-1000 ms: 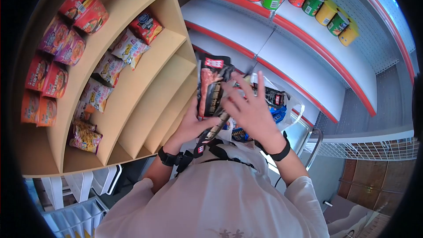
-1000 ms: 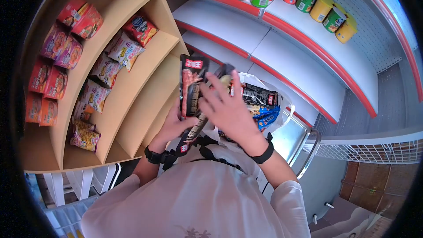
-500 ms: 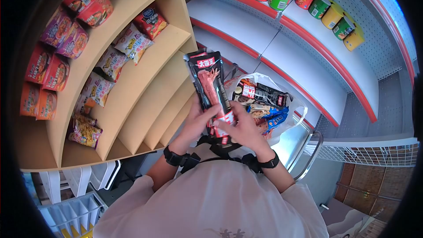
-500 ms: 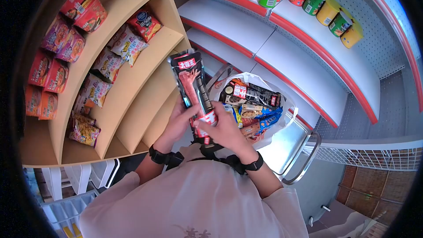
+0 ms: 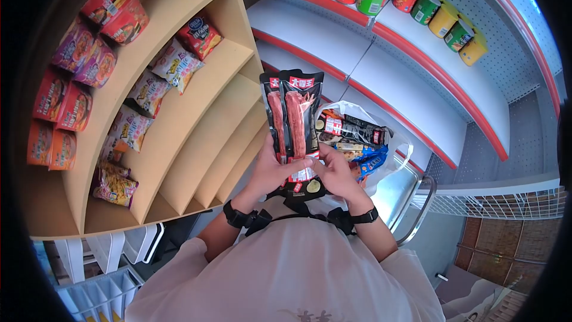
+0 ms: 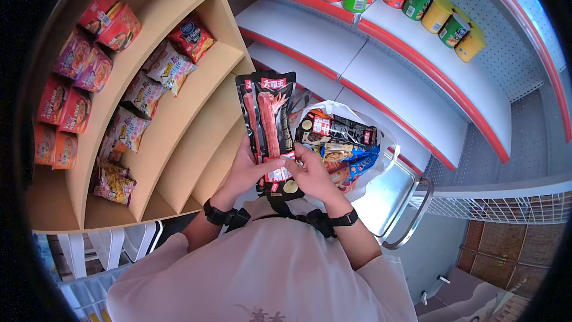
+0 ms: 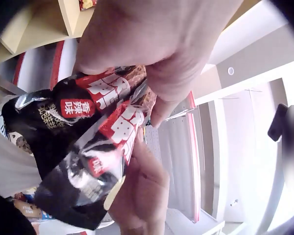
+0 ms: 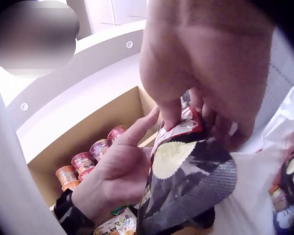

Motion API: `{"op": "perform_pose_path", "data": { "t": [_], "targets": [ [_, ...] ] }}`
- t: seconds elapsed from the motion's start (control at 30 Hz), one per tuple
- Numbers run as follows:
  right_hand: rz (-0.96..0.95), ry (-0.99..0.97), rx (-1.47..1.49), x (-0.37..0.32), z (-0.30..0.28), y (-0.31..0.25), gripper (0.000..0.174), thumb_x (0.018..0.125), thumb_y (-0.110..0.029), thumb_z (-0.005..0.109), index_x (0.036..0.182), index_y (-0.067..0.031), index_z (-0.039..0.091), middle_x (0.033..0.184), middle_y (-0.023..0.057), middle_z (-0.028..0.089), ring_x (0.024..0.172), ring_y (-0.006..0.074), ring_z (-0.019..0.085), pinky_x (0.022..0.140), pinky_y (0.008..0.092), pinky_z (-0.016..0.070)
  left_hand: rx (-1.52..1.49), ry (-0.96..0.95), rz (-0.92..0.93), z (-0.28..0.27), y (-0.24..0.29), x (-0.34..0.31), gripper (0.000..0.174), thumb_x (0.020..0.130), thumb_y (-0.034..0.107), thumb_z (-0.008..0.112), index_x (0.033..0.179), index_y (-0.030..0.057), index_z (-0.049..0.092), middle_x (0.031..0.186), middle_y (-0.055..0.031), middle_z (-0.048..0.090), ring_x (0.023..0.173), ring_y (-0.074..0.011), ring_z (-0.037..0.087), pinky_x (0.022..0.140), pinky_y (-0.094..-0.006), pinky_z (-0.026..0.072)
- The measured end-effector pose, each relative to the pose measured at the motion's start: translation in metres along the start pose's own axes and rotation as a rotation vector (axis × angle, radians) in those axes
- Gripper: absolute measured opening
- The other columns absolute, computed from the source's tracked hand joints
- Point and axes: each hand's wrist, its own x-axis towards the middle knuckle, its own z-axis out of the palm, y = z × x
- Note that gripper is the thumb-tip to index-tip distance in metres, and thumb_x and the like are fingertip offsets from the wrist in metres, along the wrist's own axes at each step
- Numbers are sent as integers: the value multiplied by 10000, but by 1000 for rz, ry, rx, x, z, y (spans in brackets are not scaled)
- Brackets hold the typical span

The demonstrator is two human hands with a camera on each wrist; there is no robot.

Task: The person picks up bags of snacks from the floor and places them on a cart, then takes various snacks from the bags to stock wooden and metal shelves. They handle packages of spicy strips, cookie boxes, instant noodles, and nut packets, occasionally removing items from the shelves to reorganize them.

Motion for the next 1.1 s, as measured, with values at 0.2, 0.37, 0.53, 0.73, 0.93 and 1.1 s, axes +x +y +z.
{"op": "perform_pose_path", "data": {
  "t": [0.2,0.37,0.53,0.73,0.93,1.1],
  "targets": [
    [163,38,-2,1,-14,3,160,948,-93,549,1100,-43,555,908,-15,608,835,47,542,690,208,434,-335,-15,-25,-14,7,6,648,802,-102,541,1389,46,312,1280,-95,516,1174,-187,518,1010,-342,404],
    [165,54,552,-8,-23,-11,427,976,-38,392,1395,-46,313,1255,158,532,1113,266,583,976,393,470,-33,199,122,-89,64,59,666,844,-83,541,1430,14,240,1332,-128,462,1185,-193,498,1003,-333,409],
    [212,151,347,-22,-41,5,637,832,41,557,1411,-22,299,1192,61,572,1051,135,568,909,274,454,16,484,333,-149,178,132,730,856,-17,601,1425,-46,144,1182,-229,540,983,-244,613,822,-349,528],
    [128,108,269,-30,-50,1,690,798,77,612,1412,-44,320,1161,78,609,1033,162,602,918,301,471,-60,541,208,-277,201,285,196,816,41,665,957,-41,556,900,-137,624,779,-239,642,641,-378,560],
    [50,352,420,-48,-47,13,461,786,116,625,1152,-74,418,1073,109,652,962,162,627,864,301,491,-66,466,77,-311,214,343,126,787,53,692,855,3,598,819,-98,639,713,-213,647,636,-338,555],
    [81,474,423,-54,-45,11,487,750,166,577,1140,-59,389,1071,98,623,978,166,610,863,287,488,963,842,174,-364,179,404,428,688,121,768,1032,-93,628,1017,-173,675,898,-266,668,801,-346,513]
  ]
}}
